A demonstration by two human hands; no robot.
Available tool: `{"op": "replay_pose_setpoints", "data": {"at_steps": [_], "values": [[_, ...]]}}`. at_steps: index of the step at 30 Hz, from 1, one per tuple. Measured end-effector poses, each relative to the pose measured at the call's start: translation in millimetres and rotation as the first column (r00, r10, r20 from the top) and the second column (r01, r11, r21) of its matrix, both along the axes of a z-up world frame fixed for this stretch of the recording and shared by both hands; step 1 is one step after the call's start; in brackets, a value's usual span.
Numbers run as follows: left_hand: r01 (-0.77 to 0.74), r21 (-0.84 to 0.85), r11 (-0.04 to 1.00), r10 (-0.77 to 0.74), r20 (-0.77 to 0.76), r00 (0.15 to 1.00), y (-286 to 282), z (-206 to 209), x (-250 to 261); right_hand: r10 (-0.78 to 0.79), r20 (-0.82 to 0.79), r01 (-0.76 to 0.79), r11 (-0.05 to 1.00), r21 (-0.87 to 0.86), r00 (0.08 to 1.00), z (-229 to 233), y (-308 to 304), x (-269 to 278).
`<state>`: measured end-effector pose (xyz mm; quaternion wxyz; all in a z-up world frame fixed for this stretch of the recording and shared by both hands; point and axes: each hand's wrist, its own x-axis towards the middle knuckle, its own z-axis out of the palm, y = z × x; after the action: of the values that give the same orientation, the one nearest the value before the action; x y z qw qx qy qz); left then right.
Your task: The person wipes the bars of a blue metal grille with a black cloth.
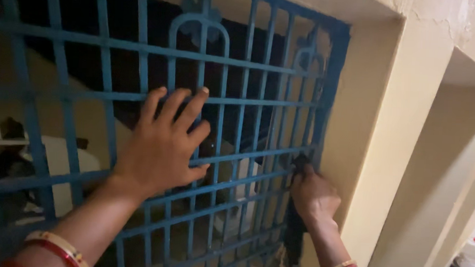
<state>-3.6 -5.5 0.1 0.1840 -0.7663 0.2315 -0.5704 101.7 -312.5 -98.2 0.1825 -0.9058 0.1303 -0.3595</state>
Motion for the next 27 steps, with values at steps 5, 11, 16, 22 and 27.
{"op": "replay_pose_setpoints", "data": {"at_steps": [5,11,16,22,27], "values": [[-0.001,0.006,1.0,0.001,0.011,1.0,-0.8,0.5,-6.6,0.017,0.001,-0.017,0.999,0.046,1.0,7.5,-5.6,-7.9],[0.018,-0.006,1.0,-0.018,-0.02,1.0,-2.8,4.5,-3.9,0.069,0.186,-0.055,0.995,-0.081,0.98,29.7,-6.0,12.8],[-0.01,0.003,1.0,0.01,0.006,1.0,-2.7,1.4,-3.9,0.048,0.122,-0.026,0.984,-0.174,0.991,22.2,-11.1,9.0],[-0.056,0.008,0.998,0.056,-0.029,0.998,-3.0,2.2,-7.6,0.082,-0.116,-0.079,0.997,0.028,0.99,-1.9,-16.6,-4.6],[-0.003,0.003,1.0,0.003,0.027,1.0,-1.8,2.8,-3.6,0.106,0.288,-0.15,0.979,0.136,0.952,-16.0,-15.0,1.3]]}}
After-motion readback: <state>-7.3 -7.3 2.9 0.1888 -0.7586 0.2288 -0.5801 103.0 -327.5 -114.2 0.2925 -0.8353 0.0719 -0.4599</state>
